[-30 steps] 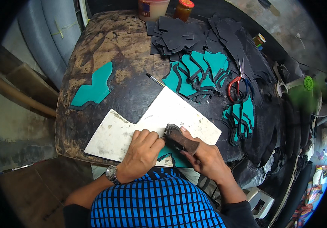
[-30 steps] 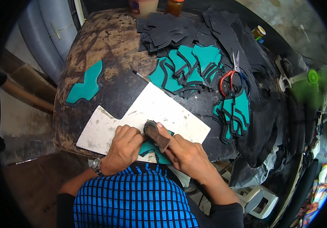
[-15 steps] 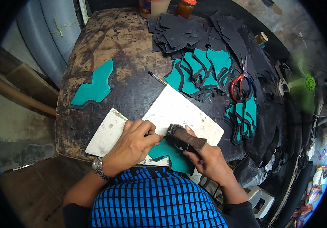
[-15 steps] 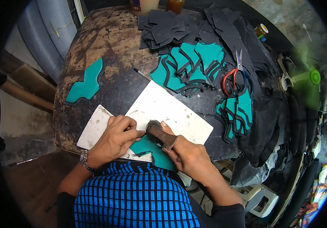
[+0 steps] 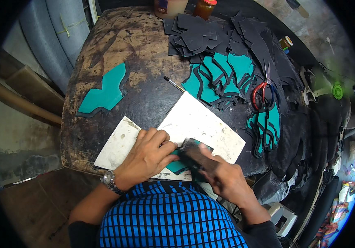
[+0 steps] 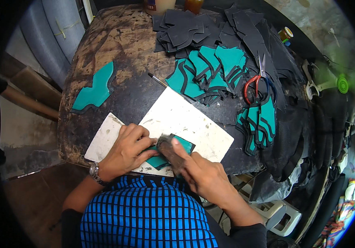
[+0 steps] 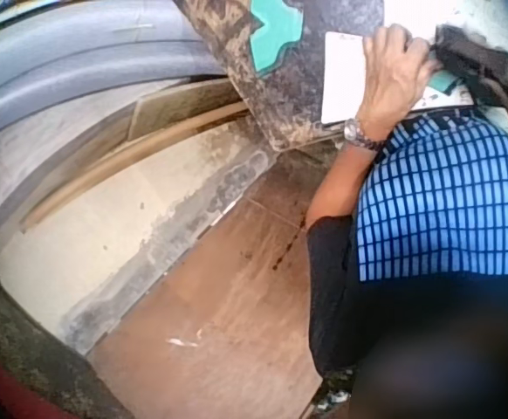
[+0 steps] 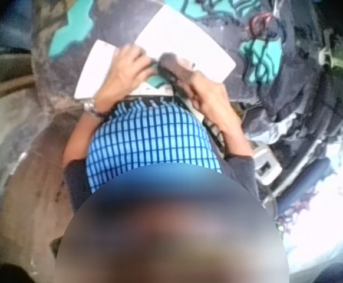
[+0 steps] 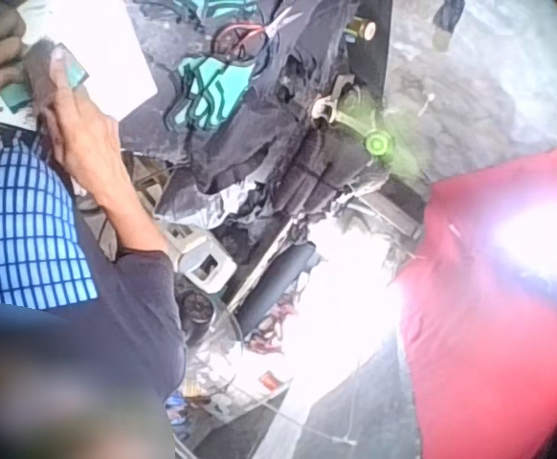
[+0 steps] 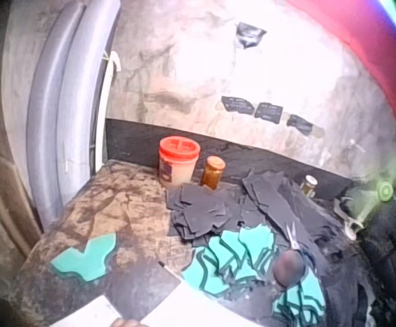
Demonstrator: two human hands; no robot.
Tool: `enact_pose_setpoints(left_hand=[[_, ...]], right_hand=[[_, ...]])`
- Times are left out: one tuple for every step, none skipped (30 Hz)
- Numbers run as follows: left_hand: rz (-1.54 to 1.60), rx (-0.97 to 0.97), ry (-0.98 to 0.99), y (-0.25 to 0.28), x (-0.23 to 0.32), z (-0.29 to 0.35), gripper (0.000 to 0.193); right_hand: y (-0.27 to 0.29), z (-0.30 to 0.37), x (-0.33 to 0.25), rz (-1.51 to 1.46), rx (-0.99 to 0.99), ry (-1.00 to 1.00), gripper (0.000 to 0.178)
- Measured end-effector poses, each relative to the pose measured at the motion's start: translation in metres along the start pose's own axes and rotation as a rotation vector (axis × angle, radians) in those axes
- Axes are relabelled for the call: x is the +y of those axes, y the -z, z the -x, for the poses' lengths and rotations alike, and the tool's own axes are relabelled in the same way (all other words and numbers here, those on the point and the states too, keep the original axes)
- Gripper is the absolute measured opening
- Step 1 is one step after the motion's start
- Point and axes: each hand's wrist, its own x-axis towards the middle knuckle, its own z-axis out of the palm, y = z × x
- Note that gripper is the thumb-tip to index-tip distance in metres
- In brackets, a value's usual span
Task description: The person assembles footwear parts by placing a black rubber strip along the edge of a green insole, then uses a hammer to tap the strip into place. The person repeats this process for multiple insoles, occasionally flipping them over and applying adhesive from a container before securing the strip.
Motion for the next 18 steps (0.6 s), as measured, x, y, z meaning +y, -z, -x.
enact_pose_setpoints(left_hand=[[-0.014,0.002,0.008,-0.002,0.003,0.0,0.019],[-0.019,0.01,0.02,-0.004,0.007,0.001,0.019],[-0.024,0.019,0.033,-0.006,0.01,0.003,0.019],[0.006,0.048,0.041,-0.008,0.015,0.006,0.015],[0.023,0.073,0.048,-0.009,0.017,0.008,0.015],[0.048,0.088,0.065,-0.011,0.02,0.012,0.015],[0.075,0.102,0.083,-0.012,0.022,0.014,0.015],[0.03,0.169,0.023,-0.014,0.022,0.015,0.01],[-0.04,0.204,-0.046,-0.016,0.022,0.016,0.01],[-0.105,0.239,-0.108,-0.018,0.021,0.016,0.01],[-0.168,0.271,-0.171,-0.02,0.021,0.017,0.011],[-0.202,0.29,-0.215,-0.021,0.022,0.018,0.012],[-0.236,0.311,-0.262,-0.023,0.021,0.017,0.014],[-0.27,0.331,-0.304,-0.024,0.021,0.017,0.016],[-0.272,0.339,-0.316,-0.025,0.021,0.016,0.016],[-0.273,0.346,-0.325,-0.025,0.021,0.015,0.017],[-0.276,0.348,-0.331,-0.026,0.021,0.014,0.018],[-0.229,0.32,-0.29,-0.025,0.02,0.014,0.017]], right_hand=[[-0.002,0.0,0.002,-0.006,-0.035,0.006,0.089],[-0.002,0.0,0.006,0.002,0.016,-0.018,0.09],[-0.002,0.0,0.012,0.14,0.049,-0.064,0.089],[0.001,0.0,0.019,0.278,0.078,-0.109,0.089],[0.004,0.0,0.027,0.424,0.111,-0.153,0.089],[0.005,-0.004,0.037,0.518,0.168,-0.198,0.089],[0.008,-0.006,0.045,0.572,0.157,-0.244,0.09],[0.009,-0.01,0.054,0.583,0.179,-0.275,0.089],[0.01,-0.013,0.06,0.608,0.181,-0.335,0.087],[0.01,-0.016,0.063,0.583,0.186,-0.385,0.084],[0.012,-0.017,0.063,0.566,0.199,-0.402,0.072],[0.012,-0.019,0.061,0.497,0.369,-0.235,0.066],[0.012,-0.02,0.055,0.463,0.506,-0.17,0.061],[0.013,-0.019,0.046,0.302,0.602,-0.174,0.058],[0.012,-0.016,0.034,0.018,0.604,-0.174,0.065],[0.009,-0.011,0.019,-0.275,0.589,-0.205,0.076],[0.007,-0.006,0.007,-0.591,0.559,-0.224,0.089],[0.007,-0.001,-0.003,-0.657,0.387,-0.304,0.106]])
